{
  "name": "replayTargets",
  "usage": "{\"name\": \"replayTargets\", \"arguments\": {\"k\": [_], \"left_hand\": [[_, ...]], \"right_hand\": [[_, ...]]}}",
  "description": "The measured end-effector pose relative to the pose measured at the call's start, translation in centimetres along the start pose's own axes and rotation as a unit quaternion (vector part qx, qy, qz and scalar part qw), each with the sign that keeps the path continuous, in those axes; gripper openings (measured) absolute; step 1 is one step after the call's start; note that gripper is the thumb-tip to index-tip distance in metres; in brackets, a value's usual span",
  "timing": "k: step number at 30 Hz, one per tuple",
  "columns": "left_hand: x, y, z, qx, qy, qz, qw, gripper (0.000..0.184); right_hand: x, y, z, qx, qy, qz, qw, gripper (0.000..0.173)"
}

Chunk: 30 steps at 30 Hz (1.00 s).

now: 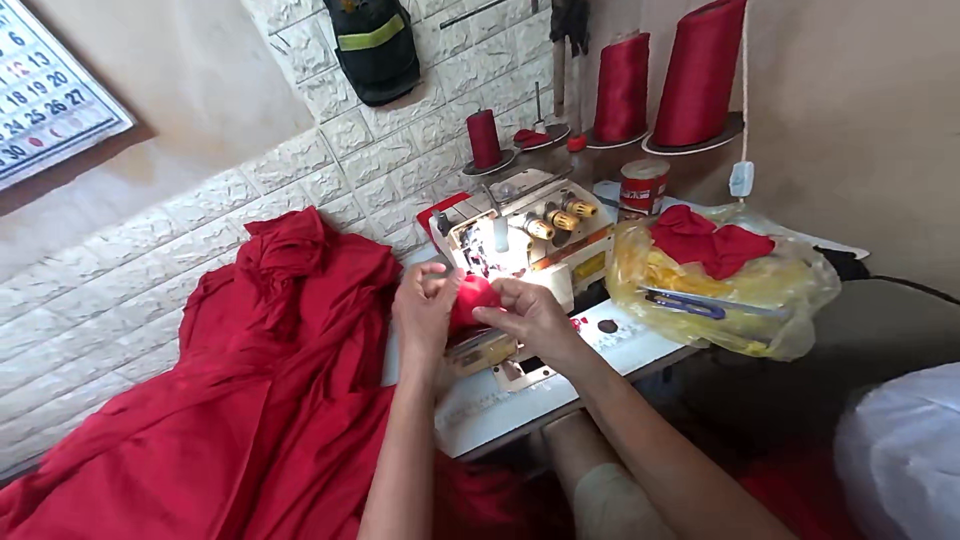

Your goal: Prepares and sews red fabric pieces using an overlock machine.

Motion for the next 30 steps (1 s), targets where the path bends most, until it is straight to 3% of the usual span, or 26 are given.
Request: {"name": "replayTargets", "arguments": {"k": [4, 7, 9, 12, 15, 18, 21, 22, 23, 25, 26, 27, 28, 30], "left_hand": [[-2.9, -1.4, 0.8, 0.037, 0.030, 0.053, 0.997, 0.027], [-3.3, -0.7, 1.2, 0.052, 0.183, 0.079, 0.979, 0.012], [-2.8, 0.6, 1.3, 0.114, 0.243, 0.198, 0.943, 0.013], [-1.6, 2.3, 1.4, 0.192, 0.238, 0.325, 0.895, 0.014], [-1.6, 1.9, 1.4, 0.238, 0.221, 0.326, 0.888, 0.015], [-1.7, -0.9, 0.6, 0.305, 0.196, 0.266, 0.893, 0.013], [-0.6, -3.3, -0.7, 0.349, 0.193, 0.282, 0.873, 0.013], [-0.6, -3.6, -1.2, 0.323, 0.184, 0.305, 0.877, 0.017], [-1.0, -3.9, -1.7, 0.260, 0.178, 0.322, 0.893, 0.033], [-3.0, -3.9, -2.5, 0.058, 0.188, 0.302, 0.933, 0.070], [-4.1, -3.4, -2.7, -0.021, 0.207, 0.297, 0.932, 0.060], [-4.8, -2.7, -2.8, -0.072, 0.224, 0.311, 0.921, 0.037], [-5.4, -2.1, -2.8, -0.096, 0.229, 0.341, 0.907, 0.026], [-6.4, -1.3, -2.7, -0.078, 0.186, 0.395, 0.896, 0.023]], "right_hand": [[-1.1, -0.3, -0.9, -0.002, -0.051, 0.059, 0.997, 0.045], [-1.5, -0.3, -1.2, -0.028, -0.081, 0.060, 0.995, 0.030], [-1.6, -0.3, -1.2, -0.031, -0.080, 0.071, 0.994, 0.022], [-1.6, -0.4, -1.0, -0.020, -0.081, 0.086, 0.993, 0.021], [-1.8, -0.3, -0.8, -0.019, -0.082, 0.092, 0.992, 0.023], [-1.7, 0.0, 0.2, -0.014, 0.003, -0.027, 1.000, 0.034], [0.3, 0.3, 1.4, -0.034, 0.125, -0.203, 0.970, 0.014], [0.8, 0.4, 1.7, -0.043, 0.144, -0.213, 0.966, 0.016], [0.9, 0.4, 2.0, -0.046, 0.149, -0.198, 0.968, 0.015], [0.2, 0.4, 1.9, -0.018, 0.128, -0.121, 0.984, 0.013], [-0.2, 0.4, 1.7, 0.006, 0.107, -0.078, 0.991, 0.012], [-0.7, 0.3, 1.3, 0.025, 0.081, -0.041, 0.996, 0.011], [-1.1, 0.1, 0.9, 0.038, 0.052, -0.010, 0.998, 0.010], [-1.3, -0.9, 0.1, 0.060, -0.016, 0.024, 0.998, 0.016]]}}
Point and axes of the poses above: each hand's wrist, its own z-axis towards the middle knuckle, its own x-axis out of the palm, y = z × x, the point moved 3 cm from there along z, towards the middle knuckle, and after that the axes turned 14 degrees about -z, right-handed, at the moved point
